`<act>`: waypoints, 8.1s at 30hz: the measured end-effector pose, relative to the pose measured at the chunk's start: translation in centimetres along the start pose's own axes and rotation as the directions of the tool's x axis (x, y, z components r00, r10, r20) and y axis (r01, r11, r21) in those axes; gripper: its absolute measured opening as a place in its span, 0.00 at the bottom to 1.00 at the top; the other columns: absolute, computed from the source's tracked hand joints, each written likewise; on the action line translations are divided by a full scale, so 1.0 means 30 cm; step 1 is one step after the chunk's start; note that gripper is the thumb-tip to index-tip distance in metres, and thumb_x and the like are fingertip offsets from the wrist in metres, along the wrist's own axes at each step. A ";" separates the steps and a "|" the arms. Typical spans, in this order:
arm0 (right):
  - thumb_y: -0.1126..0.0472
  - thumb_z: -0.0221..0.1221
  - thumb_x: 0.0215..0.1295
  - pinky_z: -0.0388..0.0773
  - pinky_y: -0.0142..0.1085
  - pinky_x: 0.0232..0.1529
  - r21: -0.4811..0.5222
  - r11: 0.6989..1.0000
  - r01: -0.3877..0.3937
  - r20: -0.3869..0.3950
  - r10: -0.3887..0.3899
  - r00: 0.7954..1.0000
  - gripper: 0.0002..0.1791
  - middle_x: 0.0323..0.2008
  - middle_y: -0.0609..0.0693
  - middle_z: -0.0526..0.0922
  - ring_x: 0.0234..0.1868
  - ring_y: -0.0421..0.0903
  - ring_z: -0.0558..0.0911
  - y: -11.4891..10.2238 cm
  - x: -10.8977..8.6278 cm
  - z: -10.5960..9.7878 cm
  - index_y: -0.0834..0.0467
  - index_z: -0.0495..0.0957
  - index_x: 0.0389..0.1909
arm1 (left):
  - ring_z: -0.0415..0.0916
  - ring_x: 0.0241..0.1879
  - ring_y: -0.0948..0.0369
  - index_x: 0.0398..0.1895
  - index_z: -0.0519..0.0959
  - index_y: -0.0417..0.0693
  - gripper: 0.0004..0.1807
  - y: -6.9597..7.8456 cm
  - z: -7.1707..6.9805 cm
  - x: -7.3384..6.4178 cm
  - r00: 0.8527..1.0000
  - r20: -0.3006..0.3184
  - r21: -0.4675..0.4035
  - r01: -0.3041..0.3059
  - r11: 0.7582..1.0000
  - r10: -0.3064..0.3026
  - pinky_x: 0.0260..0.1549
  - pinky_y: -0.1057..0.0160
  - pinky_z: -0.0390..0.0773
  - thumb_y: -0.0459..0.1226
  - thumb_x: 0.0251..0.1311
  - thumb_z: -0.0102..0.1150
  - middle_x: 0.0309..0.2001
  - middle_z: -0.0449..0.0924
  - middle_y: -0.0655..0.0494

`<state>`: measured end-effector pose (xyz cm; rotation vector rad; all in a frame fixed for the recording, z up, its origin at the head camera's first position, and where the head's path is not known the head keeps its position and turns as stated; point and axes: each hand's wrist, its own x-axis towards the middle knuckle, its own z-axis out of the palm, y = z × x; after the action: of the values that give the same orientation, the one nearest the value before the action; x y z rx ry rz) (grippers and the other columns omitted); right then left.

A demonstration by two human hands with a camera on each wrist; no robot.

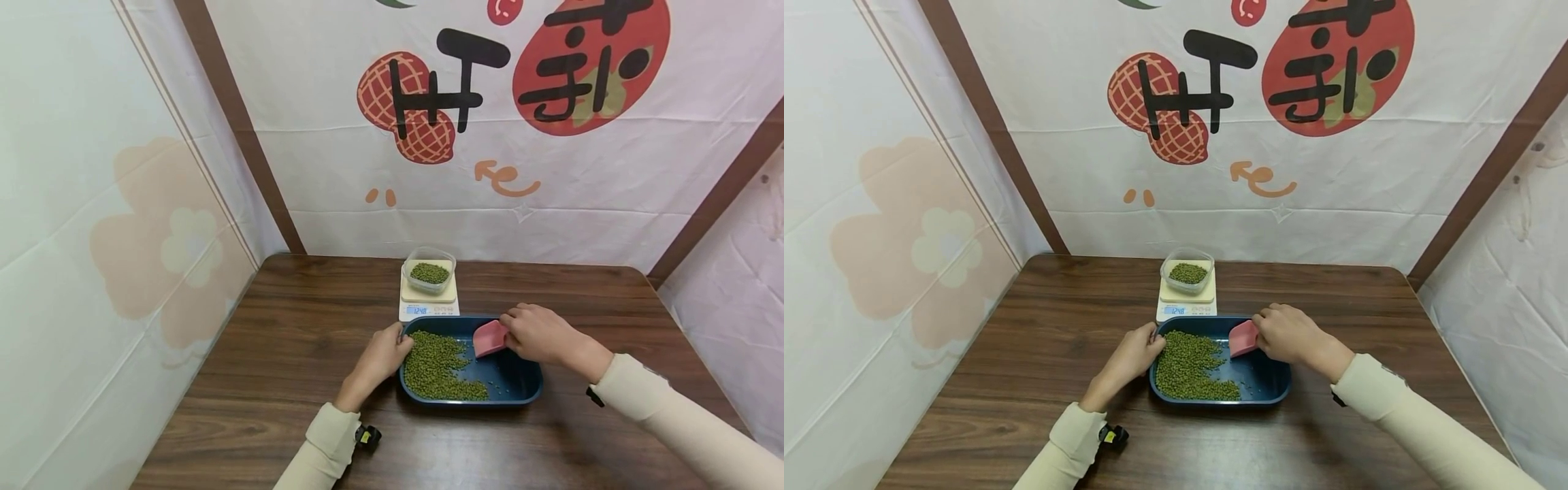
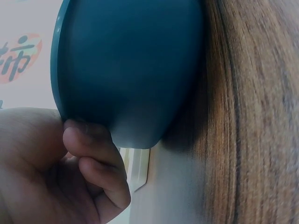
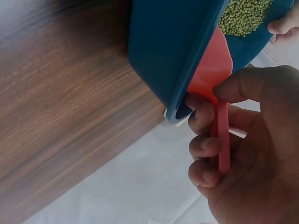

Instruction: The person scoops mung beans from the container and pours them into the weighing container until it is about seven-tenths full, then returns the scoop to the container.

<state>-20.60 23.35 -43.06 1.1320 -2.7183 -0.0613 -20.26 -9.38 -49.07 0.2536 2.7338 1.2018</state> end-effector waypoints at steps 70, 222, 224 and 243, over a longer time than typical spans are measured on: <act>0.59 0.61 0.76 0.83 0.43 0.40 0.099 0.993 0.067 0.270 -0.092 0.958 0.12 0.36 0.51 0.85 0.38 0.47 0.85 -0.151 0.229 0.044 0.61 0.82 0.52 | 0.71 0.15 0.60 0.29 0.69 0.50 0.10 -0.037 0.019 0.032 1.000 -0.002 -0.003 -0.011 1.000 0.011 0.17 0.60 0.71 0.39 0.72 0.51 0.19 0.70 0.57; 0.61 0.45 0.84 0.69 0.43 0.39 0.432 0.893 -0.123 0.150 0.064 0.987 0.07 0.32 0.49 0.71 0.32 0.45 0.70 0.131 0.334 -0.003 0.57 0.70 0.44 | 0.68 0.15 0.63 0.29 0.67 0.50 0.12 0.015 0.026 -0.017 0.999 -0.047 0.035 0.025 0.999 -0.023 0.18 0.65 0.67 0.37 0.75 0.52 0.20 0.68 0.59; 0.61 0.45 0.83 0.70 0.44 0.40 0.431 0.893 -0.126 0.152 0.066 0.986 0.06 0.33 0.50 0.72 0.33 0.46 0.71 0.135 0.339 -0.005 0.58 0.70 0.45 | 0.68 0.15 0.63 0.29 0.67 0.50 0.13 0.016 0.026 -0.018 0.999 -0.048 0.033 0.023 0.999 -0.021 0.18 0.65 0.67 0.37 0.75 0.52 0.20 0.68 0.59; 0.60 0.45 0.84 0.79 0.51 0.50 0.427 0.887 -0.174 0.209 0.090 0.974 0.11 0.43 0.57 0.82 0.45 0.52 0.82 0.180 0.377 -0.003 0.63 0.72 0.51 | 0.67 0.16 0.63 0.29 0.67 0.49 0.13 0.030 0.024 -0.019 0.999 -0.039 0.019 0.021 1.000 -0.020 0.18 0.65 0.67 0.37 0.76 0.52 0.20 0.67 0.58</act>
<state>-32.13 19.18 -40.52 1.0815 -3.0647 0.5291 -19.48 -8.38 -48.86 0.2062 2.7758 1.1873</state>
